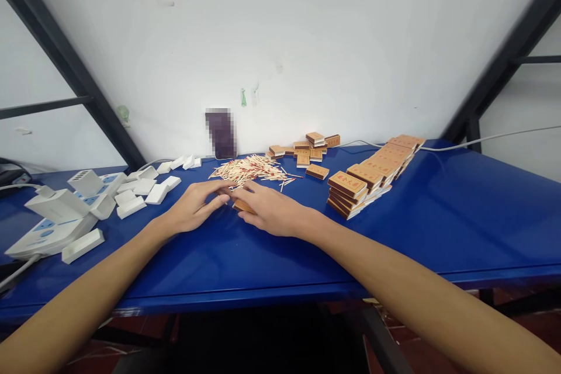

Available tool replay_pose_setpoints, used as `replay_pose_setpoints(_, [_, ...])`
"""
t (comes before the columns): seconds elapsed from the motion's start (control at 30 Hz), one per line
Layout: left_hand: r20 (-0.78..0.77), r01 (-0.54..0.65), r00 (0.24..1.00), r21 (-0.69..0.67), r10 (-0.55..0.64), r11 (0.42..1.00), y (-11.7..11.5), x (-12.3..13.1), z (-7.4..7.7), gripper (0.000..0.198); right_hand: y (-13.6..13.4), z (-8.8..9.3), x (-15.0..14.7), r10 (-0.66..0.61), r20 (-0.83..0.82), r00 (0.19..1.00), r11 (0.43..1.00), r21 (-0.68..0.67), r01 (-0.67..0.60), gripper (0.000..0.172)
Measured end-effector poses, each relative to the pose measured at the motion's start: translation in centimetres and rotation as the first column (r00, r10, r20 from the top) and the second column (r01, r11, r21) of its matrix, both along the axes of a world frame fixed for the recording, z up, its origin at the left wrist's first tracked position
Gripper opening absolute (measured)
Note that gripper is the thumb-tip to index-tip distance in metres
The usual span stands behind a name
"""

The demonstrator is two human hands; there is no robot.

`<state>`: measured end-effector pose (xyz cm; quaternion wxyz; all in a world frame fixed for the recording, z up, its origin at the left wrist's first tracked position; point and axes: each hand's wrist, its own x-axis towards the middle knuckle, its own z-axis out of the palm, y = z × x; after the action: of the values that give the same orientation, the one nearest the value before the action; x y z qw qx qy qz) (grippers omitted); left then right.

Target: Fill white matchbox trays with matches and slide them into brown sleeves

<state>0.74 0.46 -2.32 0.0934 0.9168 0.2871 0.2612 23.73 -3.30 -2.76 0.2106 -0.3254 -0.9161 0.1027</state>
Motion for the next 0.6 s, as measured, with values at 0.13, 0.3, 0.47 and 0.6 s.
replay_pose_setpoints(0.13, [-0.015, -0.058, 0.998, 0.054, 0.058, 0.997, 0.2, -0.1, 0.0, 0.039, 0.0, 0.1, 0.0, -0.062, 0.069, 0.996, 0.998, 0.027, 0.060, 0.020])
replay_pose_setpoints(0.3, [-0.030, -0.131, 0.991, 0.081, 0.133, 0.988, 0.5, -0.2, -0.2, 0.037, -0.5, 0.6, -0.1, -0.163, 0.174, 0.971, 0.984, 0.105, 0.146, 0.014])
replay_pose_setpoints(0.47, [-0.039, -0.189, 0.980, 0.120, 0.195, 0.975, 1.3, -0.9, -0.3, 0.036, -1.2, 1.2, -0.2, -0.208, 0.250, 0.946, 0.973, 0.147, 0.176, 0.016])
replay_pose_setpoints(0.6, [-0.054, -0.262, 0.961, 0.138, 0.271, 0.955, 1.9, -1.3, -0.4, 0.035, -1.1, 1.3, -0.2, -0.129, 0.224, 0.966, 0.990, 0.078, 0.114, 0.020])
